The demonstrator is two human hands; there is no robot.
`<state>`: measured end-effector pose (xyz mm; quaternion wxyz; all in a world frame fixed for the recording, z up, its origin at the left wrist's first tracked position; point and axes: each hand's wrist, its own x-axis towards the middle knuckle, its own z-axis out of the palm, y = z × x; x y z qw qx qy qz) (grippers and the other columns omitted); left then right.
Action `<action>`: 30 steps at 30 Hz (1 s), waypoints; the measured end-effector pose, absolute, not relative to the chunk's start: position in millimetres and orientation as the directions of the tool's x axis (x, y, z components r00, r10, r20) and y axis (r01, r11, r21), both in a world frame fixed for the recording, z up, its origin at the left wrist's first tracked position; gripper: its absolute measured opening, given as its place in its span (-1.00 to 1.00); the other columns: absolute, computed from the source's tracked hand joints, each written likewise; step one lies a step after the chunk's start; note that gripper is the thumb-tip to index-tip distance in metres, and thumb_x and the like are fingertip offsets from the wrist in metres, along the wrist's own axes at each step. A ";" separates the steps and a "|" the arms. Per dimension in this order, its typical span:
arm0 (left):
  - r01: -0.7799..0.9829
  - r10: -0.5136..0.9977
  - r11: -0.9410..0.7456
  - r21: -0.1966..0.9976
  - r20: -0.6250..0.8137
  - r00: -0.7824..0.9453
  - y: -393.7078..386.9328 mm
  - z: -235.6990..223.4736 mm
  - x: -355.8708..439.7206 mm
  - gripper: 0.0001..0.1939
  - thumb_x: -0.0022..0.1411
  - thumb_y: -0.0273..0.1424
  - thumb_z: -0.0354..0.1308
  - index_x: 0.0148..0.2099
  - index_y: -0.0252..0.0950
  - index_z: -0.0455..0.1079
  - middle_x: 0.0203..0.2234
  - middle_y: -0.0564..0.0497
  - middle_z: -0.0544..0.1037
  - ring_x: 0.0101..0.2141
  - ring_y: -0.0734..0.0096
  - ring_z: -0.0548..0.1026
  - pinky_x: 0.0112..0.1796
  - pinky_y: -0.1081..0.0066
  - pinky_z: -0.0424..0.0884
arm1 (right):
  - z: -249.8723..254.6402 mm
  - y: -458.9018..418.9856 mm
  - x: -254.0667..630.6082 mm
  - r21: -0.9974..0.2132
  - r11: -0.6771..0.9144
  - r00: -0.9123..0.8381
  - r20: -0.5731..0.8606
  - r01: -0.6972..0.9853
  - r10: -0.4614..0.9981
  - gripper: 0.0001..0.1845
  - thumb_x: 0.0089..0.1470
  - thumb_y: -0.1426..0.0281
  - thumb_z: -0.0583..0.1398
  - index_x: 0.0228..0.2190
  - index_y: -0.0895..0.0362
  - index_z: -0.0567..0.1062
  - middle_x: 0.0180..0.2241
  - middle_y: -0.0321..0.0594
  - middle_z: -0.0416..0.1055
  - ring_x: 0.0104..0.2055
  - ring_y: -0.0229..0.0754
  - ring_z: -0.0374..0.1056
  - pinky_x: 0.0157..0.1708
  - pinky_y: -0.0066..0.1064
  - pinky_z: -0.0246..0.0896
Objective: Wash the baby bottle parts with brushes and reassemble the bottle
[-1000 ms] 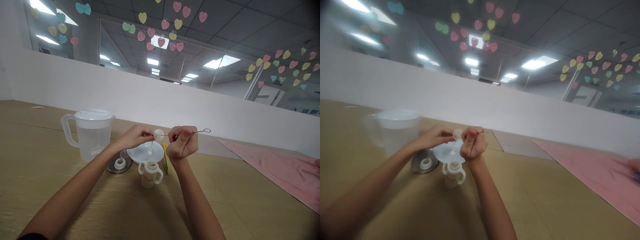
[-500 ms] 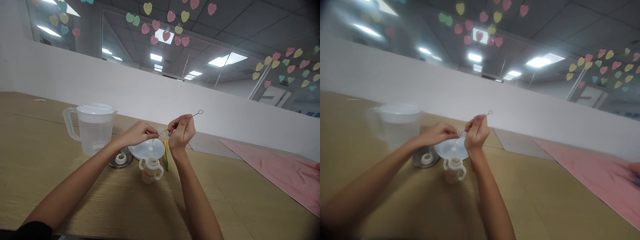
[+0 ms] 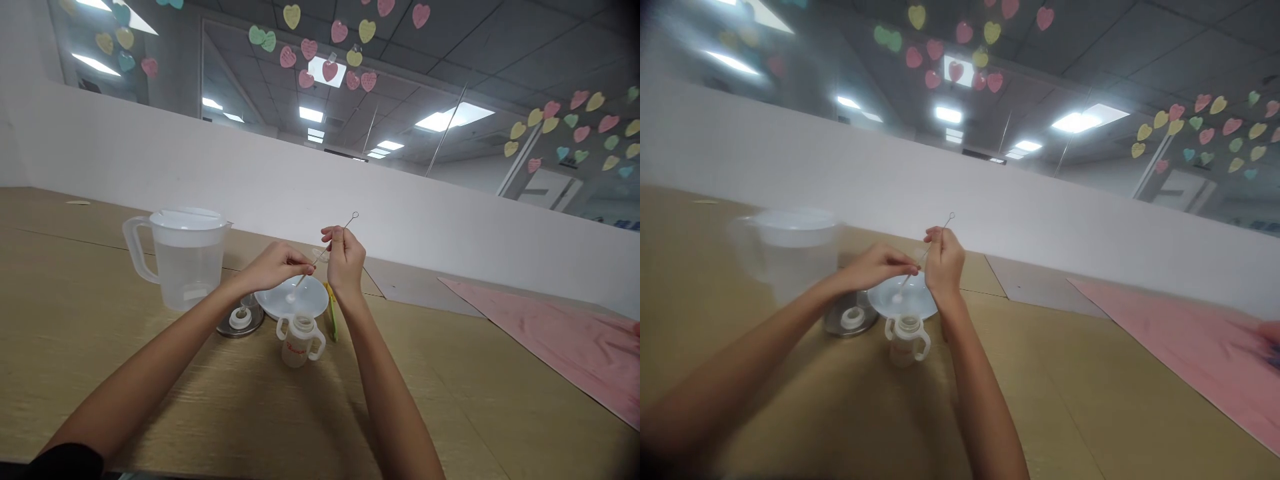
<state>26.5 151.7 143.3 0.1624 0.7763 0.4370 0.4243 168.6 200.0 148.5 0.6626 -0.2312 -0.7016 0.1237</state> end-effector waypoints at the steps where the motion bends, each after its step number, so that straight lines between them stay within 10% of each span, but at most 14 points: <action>1: 0.535 0.819 -0.561 0.631 0.515 0.251 152.4 142.8 26.8 -0.71 0.06 -0.25 0.10 -0.41 -0.37 0.52 -0.57 0.04 0.50 -0.49 0.42 0.39 -0.46 0.49 0.24 | 147.5 202.7 168.8 -0.496 0.852 -0.021 0.863 0.166 0.506 -0.55 0.16 0.16 -0.10 -0.52 0.15 0.40 -0.36 -0.21 0.43 -0.34 -0.27 0.29 -0.33 -0.41 0.17; 24: 0.296 0.911 -0.413 0.861 0.394 0.123 163.2 136.0 24.5 -0.71 0.04 -0.23 0.17 -0.36 -0.40 0.50 -0.44 -0.08 0.55 -0.38 0.40 0.46 -0.33 0.41 0.39 | 139.2 224.0 167.3 -0.749 0.658 -0.320 0.607 0.075 0.727 -0.61 0.05 0.20 0.03 -0.43 0.18 0.54 -0.26 -0.14 0.48 -0.18 -0.11 0.36 -0.19 -0.26 0.24; 30: 0.186 0.942 -0.328 0.926 0.308 0.131 162.7 136.7 24.5 -0.65 0.02 -0.20 0.21 -0.27 -0.42 0.46 -0.32 -0.14 0.54 -0.38 0.37 0.50 -0.38 0.41 0.43 | 147.9 218.5 172.5 -0.805 0.584 -0.214 0.592 -0.109 0.777 -0.32 -0.01 0.21 0.13 0.14 0.08 0.11 -0.20 -0.13 0.45 -0.22 -0.19 0.37 -0.29 -0.31 0.31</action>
